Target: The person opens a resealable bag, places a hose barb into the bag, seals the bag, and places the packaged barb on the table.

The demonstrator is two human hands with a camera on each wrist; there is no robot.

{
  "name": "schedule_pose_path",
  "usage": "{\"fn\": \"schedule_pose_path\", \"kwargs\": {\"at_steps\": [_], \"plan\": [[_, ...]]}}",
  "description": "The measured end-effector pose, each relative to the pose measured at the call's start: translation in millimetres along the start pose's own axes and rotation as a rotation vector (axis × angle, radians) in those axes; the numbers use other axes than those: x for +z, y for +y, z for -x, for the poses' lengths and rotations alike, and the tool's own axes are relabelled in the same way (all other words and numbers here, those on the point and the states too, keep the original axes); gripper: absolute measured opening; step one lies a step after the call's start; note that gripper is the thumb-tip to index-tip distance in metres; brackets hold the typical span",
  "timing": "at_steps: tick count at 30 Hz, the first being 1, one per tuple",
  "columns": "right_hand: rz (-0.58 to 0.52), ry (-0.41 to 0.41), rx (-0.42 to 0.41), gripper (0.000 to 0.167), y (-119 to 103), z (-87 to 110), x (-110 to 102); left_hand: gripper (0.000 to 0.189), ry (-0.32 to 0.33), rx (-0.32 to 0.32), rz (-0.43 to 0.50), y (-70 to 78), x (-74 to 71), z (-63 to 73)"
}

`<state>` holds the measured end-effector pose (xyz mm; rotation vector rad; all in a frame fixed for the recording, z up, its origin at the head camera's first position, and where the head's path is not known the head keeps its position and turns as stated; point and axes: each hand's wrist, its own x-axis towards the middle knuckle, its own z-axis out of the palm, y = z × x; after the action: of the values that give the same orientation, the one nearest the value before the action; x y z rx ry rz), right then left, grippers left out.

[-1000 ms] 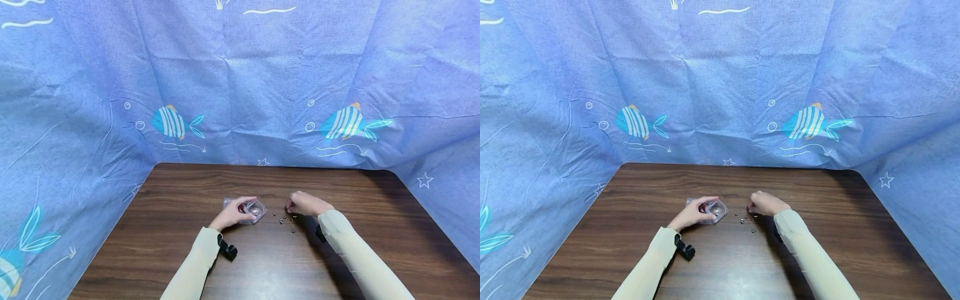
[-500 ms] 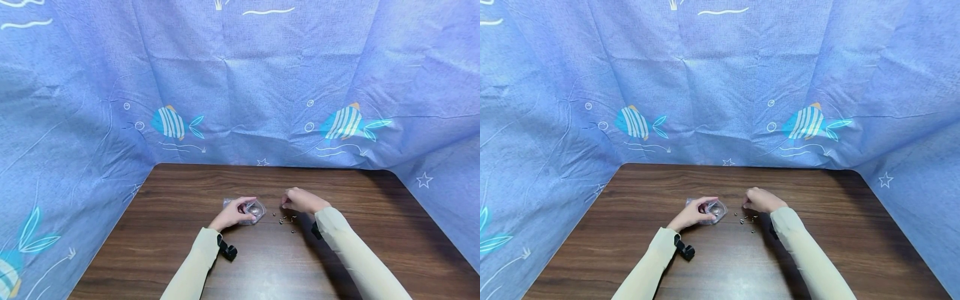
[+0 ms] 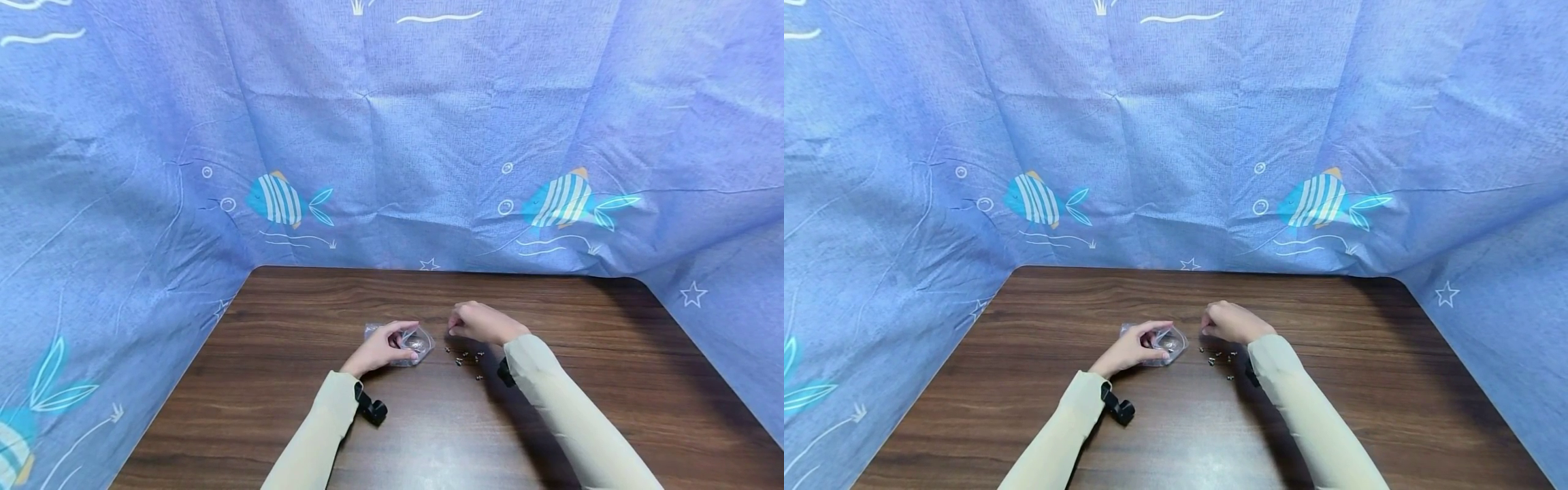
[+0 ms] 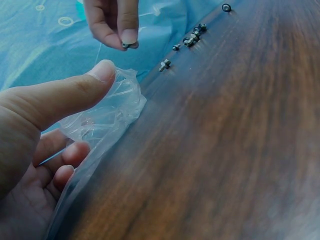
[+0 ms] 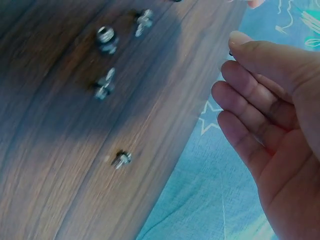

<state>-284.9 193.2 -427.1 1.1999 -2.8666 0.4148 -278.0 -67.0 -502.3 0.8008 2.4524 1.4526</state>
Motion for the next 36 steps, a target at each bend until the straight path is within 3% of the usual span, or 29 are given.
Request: {"fn": "schedule_pose_path", "kwargs": {"at_steps": [14, 16, 23, 36], "plan": [[-0.011, 0.014, -0.029, 0.006, -15, -15.1, 4, 0.061, 0.003, -0.010, 0.044, 1.2, 1.0, 0.2], [-0.016, 0.007, -0.029, 0.005, -18, -16.8, 4, 0.062, -0.004, -0.013, 0.046, 4.5, 0.6, 0.8], [-0.037, -0.001, -0.011, 0.005, -24, -22.6, 6, 0.059, -0.036, -0.002, 0.061, 36.7, -9.0, 11.6], [-0.047, -0.012, -0.022, 0.005, -31, -29.0, 12, 0.058, -0.036, -0.006, 0.059, 41.6, -10.3, 13.6]]}}
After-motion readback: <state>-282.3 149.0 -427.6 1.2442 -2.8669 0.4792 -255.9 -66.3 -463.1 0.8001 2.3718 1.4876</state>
